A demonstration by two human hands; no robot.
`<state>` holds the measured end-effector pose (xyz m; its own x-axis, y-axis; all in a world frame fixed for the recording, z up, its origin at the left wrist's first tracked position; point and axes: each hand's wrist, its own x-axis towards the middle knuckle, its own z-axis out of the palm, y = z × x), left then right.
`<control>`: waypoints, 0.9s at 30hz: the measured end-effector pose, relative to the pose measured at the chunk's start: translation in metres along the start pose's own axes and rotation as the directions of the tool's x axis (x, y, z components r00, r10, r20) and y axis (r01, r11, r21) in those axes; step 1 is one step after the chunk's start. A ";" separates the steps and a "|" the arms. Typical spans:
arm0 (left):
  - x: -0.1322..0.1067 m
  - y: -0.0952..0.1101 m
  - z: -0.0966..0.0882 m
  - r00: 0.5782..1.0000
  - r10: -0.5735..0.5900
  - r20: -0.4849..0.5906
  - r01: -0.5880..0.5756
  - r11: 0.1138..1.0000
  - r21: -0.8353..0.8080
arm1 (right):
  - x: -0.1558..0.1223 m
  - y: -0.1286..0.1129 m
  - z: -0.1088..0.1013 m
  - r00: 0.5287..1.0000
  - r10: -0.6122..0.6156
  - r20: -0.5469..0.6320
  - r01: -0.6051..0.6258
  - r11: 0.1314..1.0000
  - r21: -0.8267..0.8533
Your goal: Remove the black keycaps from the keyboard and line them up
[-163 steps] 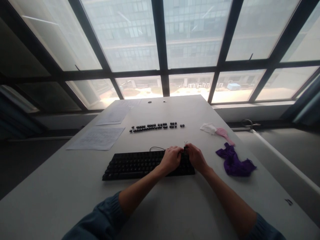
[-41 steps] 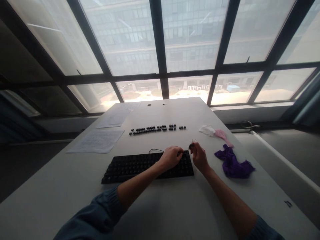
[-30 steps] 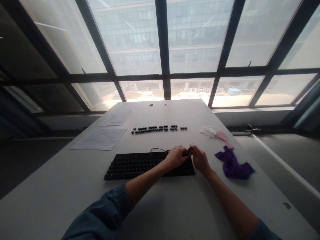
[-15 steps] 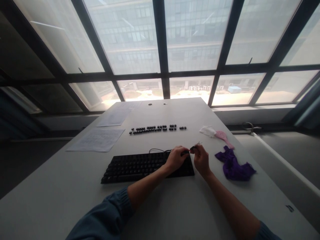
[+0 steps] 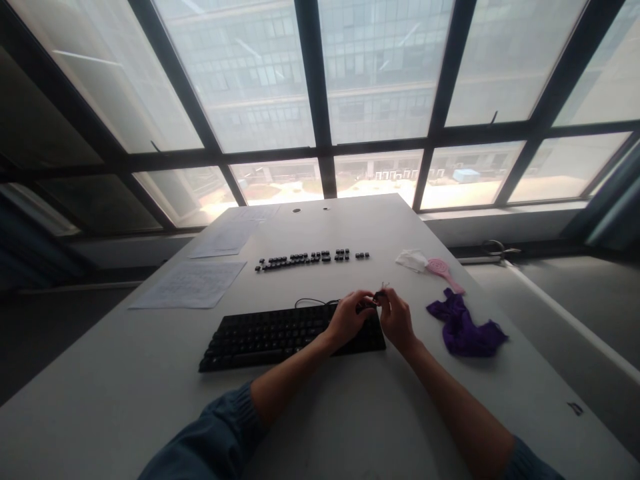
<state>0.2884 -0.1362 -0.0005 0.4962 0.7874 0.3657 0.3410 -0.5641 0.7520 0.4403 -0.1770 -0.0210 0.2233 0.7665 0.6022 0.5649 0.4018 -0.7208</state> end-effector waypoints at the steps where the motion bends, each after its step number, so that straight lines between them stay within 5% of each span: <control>1: 0.000 0.001 0.000 1.000 0.018 0.001 -0.018 1.000 0.007 | 0.000 0.001 0.002 0.997 0.070 -0.039 -0.068 0.996 0.050; 6: -0.006 0.008 -0.001 0.985 0.152 0.083 -0.163 0.976 0.143 | 0.002 -0.001 0.007 0.948 0.280 -0.151 -0.243 0.944 0.224; 10: 0.003 0.018 -0.014 0.988 0.157 -0.001 -0.154 0.972 0.179 | 0.004 0.001 0.007 0.929 0.332 -0.163 -0.275 0.915 0.296; 15: 0.079 0.004 -0.028 0.986 0.163 -0.044 -0.150 0.965 0.216 | 0.006 0.007 0.009 0.907 0.389 -0.162 -0.310 0.876 0.368; 20: 0.173 -0.036 -0.015 0.990 0.068 0.124 -0.113 0.909 0.400 | 0.005 0.012 0.013 0.905 0.404 -0.136 -0.320 0.854 0.409; 27: 0.220 -0.077 0.016 0.977 -0.005 0.212 -0.105 0.858 0.502 | 0.006 0.017 0.016 0.895 0.430 -0.117 -0.341 0.829 0.443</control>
<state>0.3838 0.0769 0.0132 0.6529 0.7193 0.2373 0.6415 -0.6917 0.3316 0.4388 -0.1576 -0.0355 0.5355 0.8004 0.2692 0.0407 0.2940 -0.9549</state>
